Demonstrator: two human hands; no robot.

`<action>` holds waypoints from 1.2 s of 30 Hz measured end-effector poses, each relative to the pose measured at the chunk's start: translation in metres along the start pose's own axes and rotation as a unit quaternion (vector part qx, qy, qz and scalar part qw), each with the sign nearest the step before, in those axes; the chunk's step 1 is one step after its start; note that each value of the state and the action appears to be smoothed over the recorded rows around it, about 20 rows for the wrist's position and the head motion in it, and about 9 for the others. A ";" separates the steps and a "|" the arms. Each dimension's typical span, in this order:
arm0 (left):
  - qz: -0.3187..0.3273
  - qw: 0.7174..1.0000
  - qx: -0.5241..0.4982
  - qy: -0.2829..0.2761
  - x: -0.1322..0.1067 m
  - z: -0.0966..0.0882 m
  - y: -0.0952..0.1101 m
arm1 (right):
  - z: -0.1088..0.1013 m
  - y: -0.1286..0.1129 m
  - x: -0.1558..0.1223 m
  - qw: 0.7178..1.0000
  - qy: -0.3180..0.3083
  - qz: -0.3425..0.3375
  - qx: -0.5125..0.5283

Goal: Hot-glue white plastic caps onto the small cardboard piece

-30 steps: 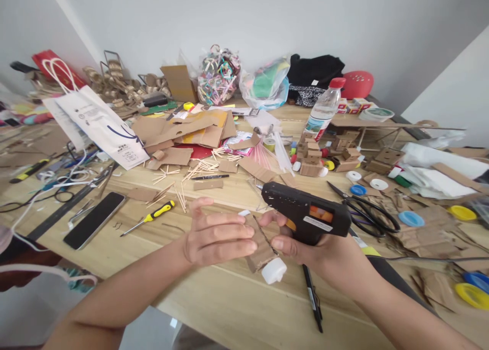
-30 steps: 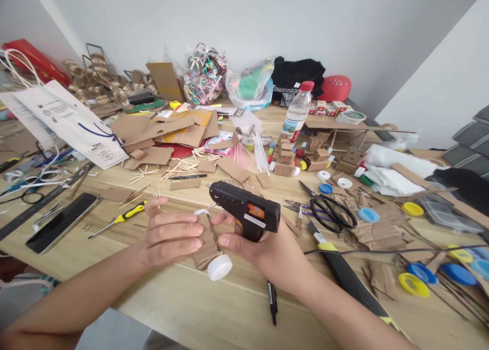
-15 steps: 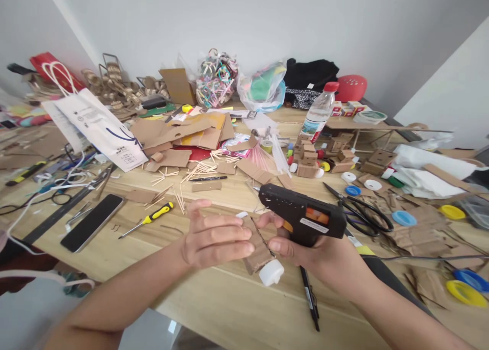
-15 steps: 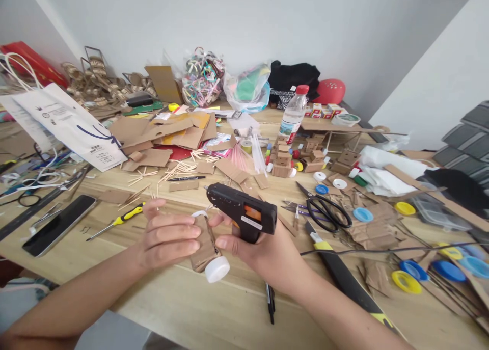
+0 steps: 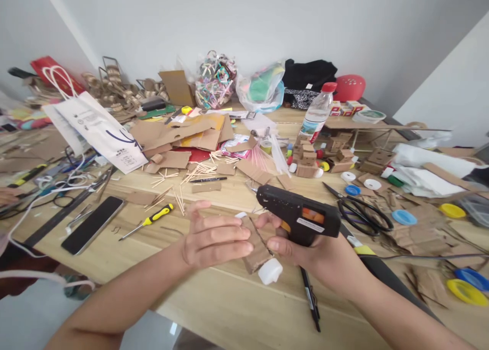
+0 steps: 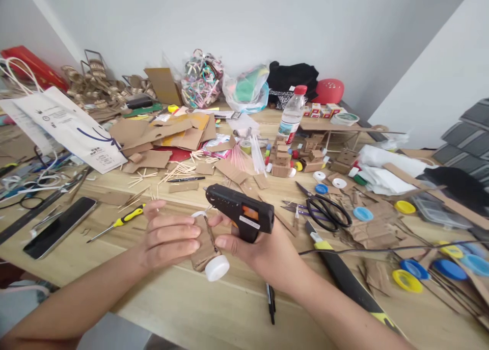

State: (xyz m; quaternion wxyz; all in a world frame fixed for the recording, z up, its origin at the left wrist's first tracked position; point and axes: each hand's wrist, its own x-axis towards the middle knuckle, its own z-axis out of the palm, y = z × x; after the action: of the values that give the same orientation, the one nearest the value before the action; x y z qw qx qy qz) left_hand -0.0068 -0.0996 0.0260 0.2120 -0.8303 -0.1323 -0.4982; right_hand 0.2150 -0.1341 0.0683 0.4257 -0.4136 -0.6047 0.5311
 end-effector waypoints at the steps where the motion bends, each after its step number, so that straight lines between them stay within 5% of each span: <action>1: 0.003 1.000 -0.009 0.004 0.001 0.000 -0.001 | 0.000 0.000 0.000 1.000 -0.001 0.003 -0.003; 36: -0.022 1.000 0.008 0.005 -0.005 0.004 0.001 | 0.000 0.004 0.001 1.000 -0.008 0.014 -0.004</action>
State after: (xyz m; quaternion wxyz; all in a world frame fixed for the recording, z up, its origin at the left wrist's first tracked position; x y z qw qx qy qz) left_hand -0.0057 -0.0990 0.0198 0.2089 -0.8227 -0.1532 -0.5060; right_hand 0.2147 -0.1325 0.0648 0.4114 -0.4193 -0.6045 0.5380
